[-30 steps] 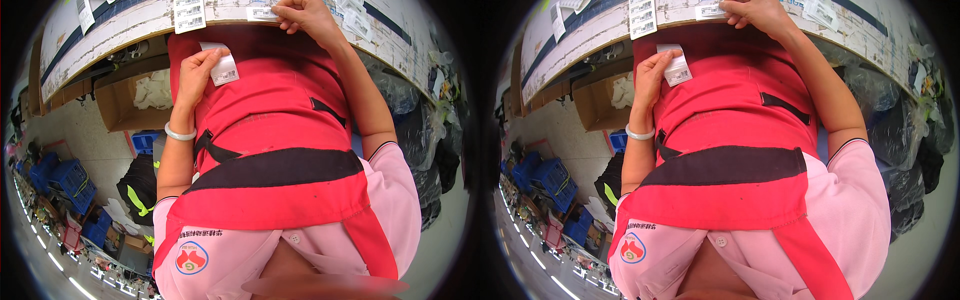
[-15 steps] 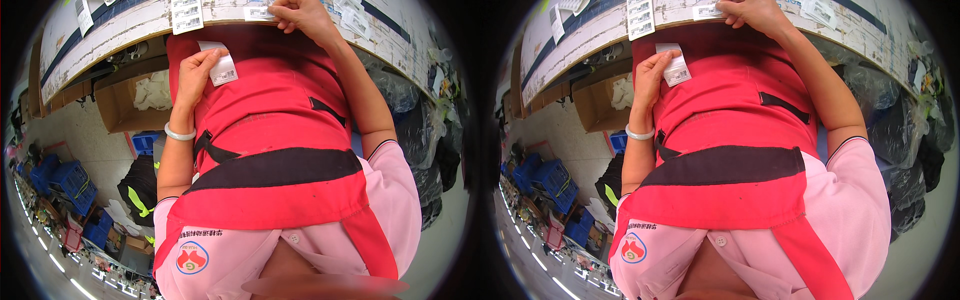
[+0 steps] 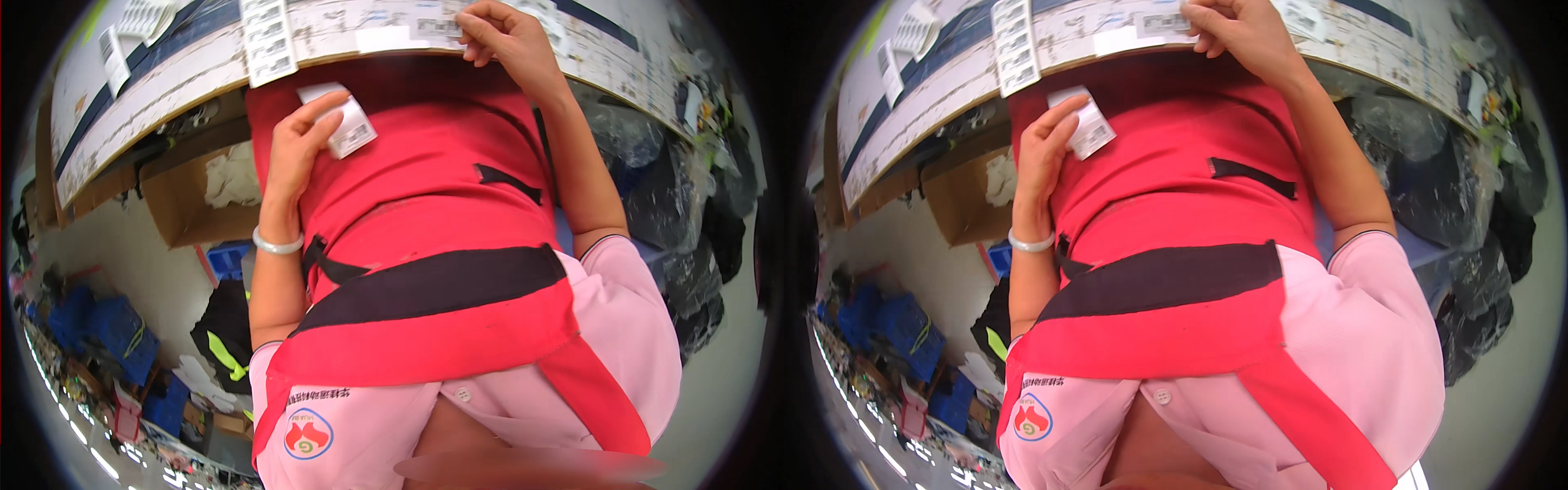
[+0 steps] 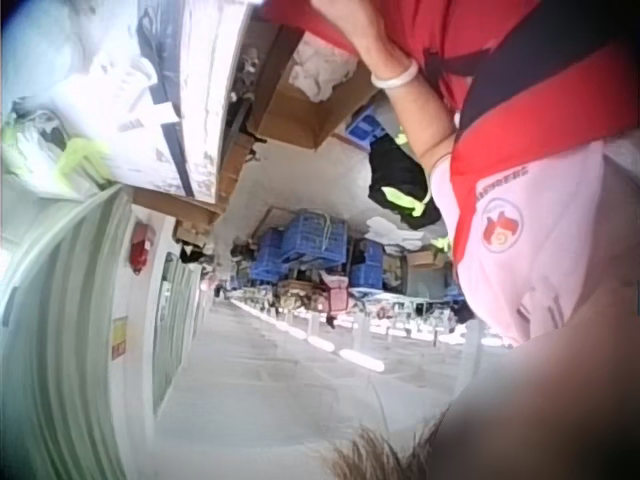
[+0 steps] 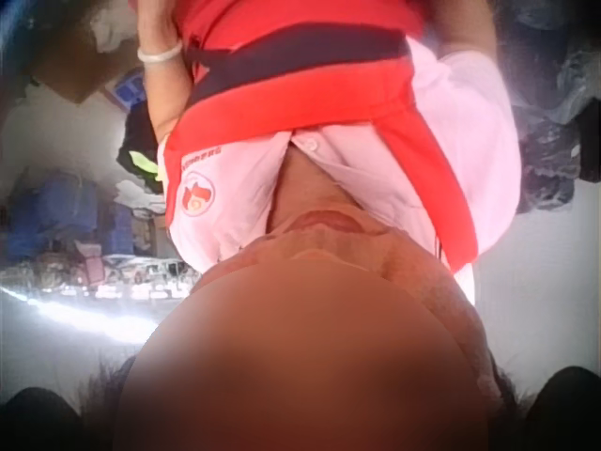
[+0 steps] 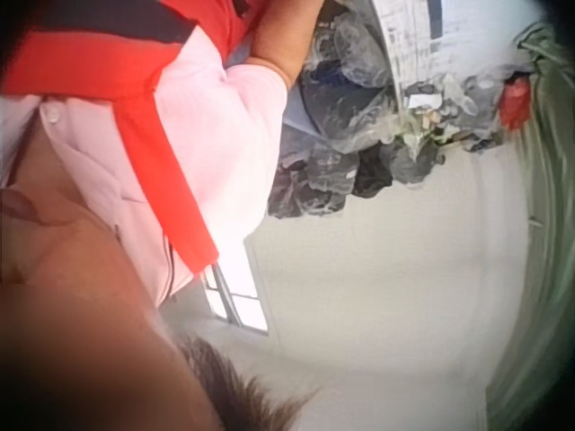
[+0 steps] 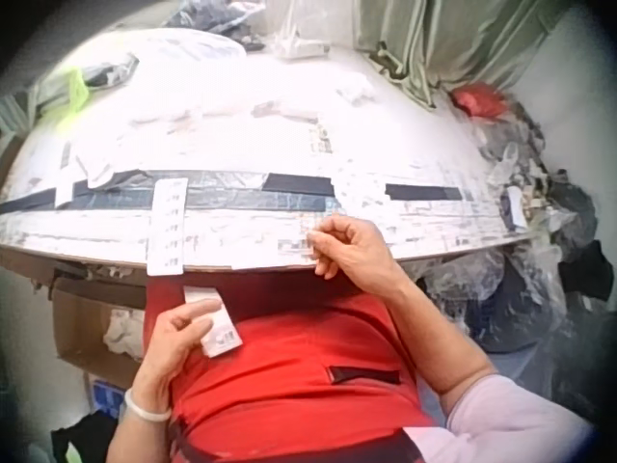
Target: Checking and folding paper labels or tags at a manufacturing workbench.
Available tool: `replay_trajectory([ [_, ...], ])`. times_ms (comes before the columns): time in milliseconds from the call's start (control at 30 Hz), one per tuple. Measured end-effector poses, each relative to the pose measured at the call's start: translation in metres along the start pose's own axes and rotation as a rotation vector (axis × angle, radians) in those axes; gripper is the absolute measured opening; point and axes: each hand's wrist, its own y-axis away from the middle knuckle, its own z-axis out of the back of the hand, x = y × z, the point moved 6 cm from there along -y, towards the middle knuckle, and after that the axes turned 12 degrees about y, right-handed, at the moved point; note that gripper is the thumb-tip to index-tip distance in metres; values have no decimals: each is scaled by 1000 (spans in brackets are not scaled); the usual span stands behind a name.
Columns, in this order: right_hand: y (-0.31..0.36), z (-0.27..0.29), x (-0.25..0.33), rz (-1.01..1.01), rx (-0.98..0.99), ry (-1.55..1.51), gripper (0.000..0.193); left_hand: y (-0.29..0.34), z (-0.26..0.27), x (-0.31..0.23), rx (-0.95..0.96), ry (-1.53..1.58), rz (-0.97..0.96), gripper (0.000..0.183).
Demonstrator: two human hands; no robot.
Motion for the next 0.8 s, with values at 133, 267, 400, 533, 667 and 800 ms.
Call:
replay_trajectory([
  [133,15,102,-42,45,-335,252,18,3,-15,-3,59,-167,-1,28],
  [267,18,145,-88,-156,-419,544,25,1,-20,0,52,-88,37,25],
  [400,28,122,-39,-70,-620,1073,32,-3,-30,0,57,-109,0,23],
  [533,28,13,-17,98,-94,454,22,-1,-42,-9,105,-160,-112,21],
  [667,48,-92,-10,-41,516,79,20,-4,-52,-12,116,-163,-179,21],
  [800,39,-98,-12,-74,404,-58,18,1,-46,-13,139,-267,-86,26],
])
